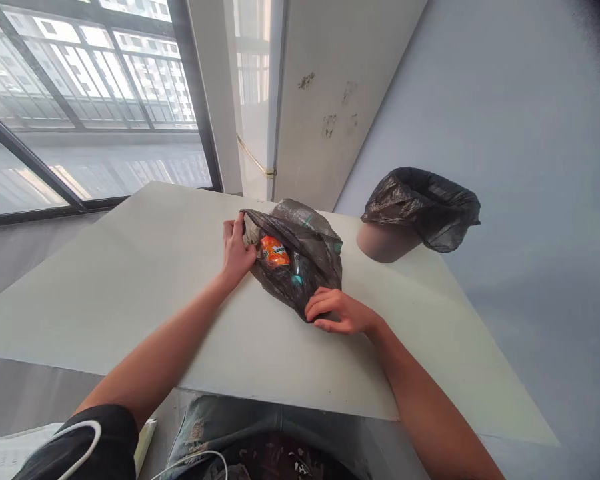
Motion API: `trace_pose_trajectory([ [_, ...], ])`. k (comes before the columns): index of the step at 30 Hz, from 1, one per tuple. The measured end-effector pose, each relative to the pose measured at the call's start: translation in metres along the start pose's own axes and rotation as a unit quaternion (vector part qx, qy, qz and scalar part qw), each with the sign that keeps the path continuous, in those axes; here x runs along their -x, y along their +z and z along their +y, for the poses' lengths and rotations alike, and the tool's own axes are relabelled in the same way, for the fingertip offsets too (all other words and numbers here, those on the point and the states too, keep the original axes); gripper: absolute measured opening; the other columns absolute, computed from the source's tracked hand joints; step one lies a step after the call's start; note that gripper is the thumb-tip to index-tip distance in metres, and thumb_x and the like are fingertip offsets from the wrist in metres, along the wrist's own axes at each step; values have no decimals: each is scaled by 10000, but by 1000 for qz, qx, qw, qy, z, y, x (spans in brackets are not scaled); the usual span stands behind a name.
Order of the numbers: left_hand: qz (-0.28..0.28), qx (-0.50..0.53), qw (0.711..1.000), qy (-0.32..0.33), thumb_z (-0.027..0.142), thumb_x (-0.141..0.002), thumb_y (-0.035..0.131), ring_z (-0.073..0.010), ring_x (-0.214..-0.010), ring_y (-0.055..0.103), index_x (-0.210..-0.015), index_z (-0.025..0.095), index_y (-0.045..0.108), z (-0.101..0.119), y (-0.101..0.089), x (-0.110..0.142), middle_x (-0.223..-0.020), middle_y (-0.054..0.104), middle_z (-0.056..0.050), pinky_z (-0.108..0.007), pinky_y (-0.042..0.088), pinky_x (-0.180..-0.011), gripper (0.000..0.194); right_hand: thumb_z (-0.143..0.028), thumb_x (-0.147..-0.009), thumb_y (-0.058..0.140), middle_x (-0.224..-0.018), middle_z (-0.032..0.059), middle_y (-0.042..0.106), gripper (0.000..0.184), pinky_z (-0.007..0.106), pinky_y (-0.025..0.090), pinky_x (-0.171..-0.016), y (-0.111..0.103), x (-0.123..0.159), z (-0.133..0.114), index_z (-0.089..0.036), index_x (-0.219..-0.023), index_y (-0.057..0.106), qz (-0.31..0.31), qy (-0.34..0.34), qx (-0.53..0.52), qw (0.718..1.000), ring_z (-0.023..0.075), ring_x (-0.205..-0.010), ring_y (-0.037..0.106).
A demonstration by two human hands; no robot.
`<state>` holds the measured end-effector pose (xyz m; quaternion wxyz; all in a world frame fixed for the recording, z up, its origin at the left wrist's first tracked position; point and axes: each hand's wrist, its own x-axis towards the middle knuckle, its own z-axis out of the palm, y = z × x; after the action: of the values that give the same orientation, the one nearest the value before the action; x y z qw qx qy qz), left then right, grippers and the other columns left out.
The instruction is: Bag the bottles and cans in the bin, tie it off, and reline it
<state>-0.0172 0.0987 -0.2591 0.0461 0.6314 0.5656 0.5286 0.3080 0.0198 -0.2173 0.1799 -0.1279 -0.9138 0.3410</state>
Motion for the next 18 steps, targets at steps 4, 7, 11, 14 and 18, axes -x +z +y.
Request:
trace_pose_trajectory([
  [4,20,-3,999,-27,76,-700,610,-325,-1214,564,-1578,186,478,-4,-3,-3,-1262,494,-155,-520,483,-1143,896,-385,-1117,457,-792,24,748,413,278,484,-729,8,-3,3,-214,-874,744,-6,112,57,992,148,-714,671],
  [7,40,-26,999,7,65,-718,606,-335,-1298,517,-1538,201,530,5,-9,-3,-1315,487,-167,-525,442,-1169,834,-326,-1093,487,-874,44,786,335,277,487,-682,13,-2,9,-212,-956,771,114,217,193,950,173,-759,706],
  [11,43,-75,992,88,28,-744,584,-339,-1254,529,-1415,215,636,26,-10,4,-1296,528,-175,-545,446,-1114,699,-171,-1006,510,-1329,56,760,332,302,536,-661,14,-2,12,-256,-1202,764,204,289,319,879,221,-944,760],
  [14,-23,-86,981,175,-3,-773,549,-311,-1171,582,-1276,251,715,31,-6,9,-1209,606,-142,-517,475,-1054,588,-70,-889,536,-1605,107,568,645,353,574,-631,15,-2,15,-261,-1501,614,204,365,364,832,242,-872,760],
  [18,-159,-86,944,277,-10,-834,510,-281,-1191,613,-1288,278,730,28,-3,9,-1270,660,-118,-492,480,-1083,581,12,-754,549,-1687,191,423,950,386,600,-641,17,-2,18,-229,-1663,408,176,427,366,808,245,-827,735],
])
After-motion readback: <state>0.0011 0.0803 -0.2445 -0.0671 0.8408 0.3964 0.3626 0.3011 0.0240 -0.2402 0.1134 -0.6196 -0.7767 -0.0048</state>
